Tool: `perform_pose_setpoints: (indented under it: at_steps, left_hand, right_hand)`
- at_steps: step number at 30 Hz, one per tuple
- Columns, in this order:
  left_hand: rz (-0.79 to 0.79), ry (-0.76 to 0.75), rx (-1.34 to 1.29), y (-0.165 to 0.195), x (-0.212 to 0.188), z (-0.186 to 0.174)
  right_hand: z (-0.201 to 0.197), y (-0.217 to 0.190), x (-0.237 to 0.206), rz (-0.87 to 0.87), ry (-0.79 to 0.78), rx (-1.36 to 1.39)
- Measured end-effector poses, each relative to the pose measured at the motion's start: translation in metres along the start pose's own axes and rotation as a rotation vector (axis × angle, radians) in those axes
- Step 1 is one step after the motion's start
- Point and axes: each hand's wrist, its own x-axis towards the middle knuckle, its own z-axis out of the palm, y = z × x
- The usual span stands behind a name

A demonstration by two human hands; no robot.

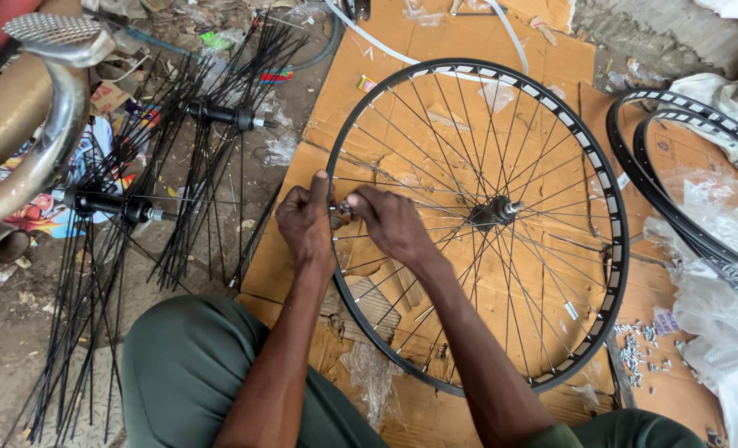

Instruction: The person sits on the floor and uses a spoke wrench to tighten the nipples on a bicycle wheel. They rotate the wheel and adjust multiple spokes to true the wheel.

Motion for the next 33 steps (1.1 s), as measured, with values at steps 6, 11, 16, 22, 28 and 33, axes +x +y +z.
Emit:
perform_pose_setpoints:
  at_steps: [6, 11, 16, 22, 28, 33]
  left_hand:
    - [-0.041, -0.014, -0.093, 0.003, -0.001, 0.001]
    - [-0.04, -0.034, -0.047, 0.002, -0.002, -0.002]
    - [0.081, -0.123, -0.117, -0.004, 0.001, -0.001]
    - [0.012, -0.104, -0.05, -0.008, 0.005, -0.004]
    - [0.078, -0.112, -0.047, -0.011, 0.008, -0.006]
    - [0.065, -0.105, -0.014, -0.012, 0.01, -0.006]
  right_hand:
    - [0.006, 0.013, 0.005, -0.241, 0.059, 0.508]
    - [0.009, -0.006, 0.006, 0.092, 0.061, -0.007]
    - [0.008, -0.02, 0.013, 0.183, -0.023, -0.261]
    - [-0.007, -0.005, -0.001, 0.001, -0.039, 0.352]
    - [0.006, -0.013, -0.006, -0.163, 0.111, 0.115]
    - [-0.008, -0.019, -0.02, -0.302, 0.287, 0.086]
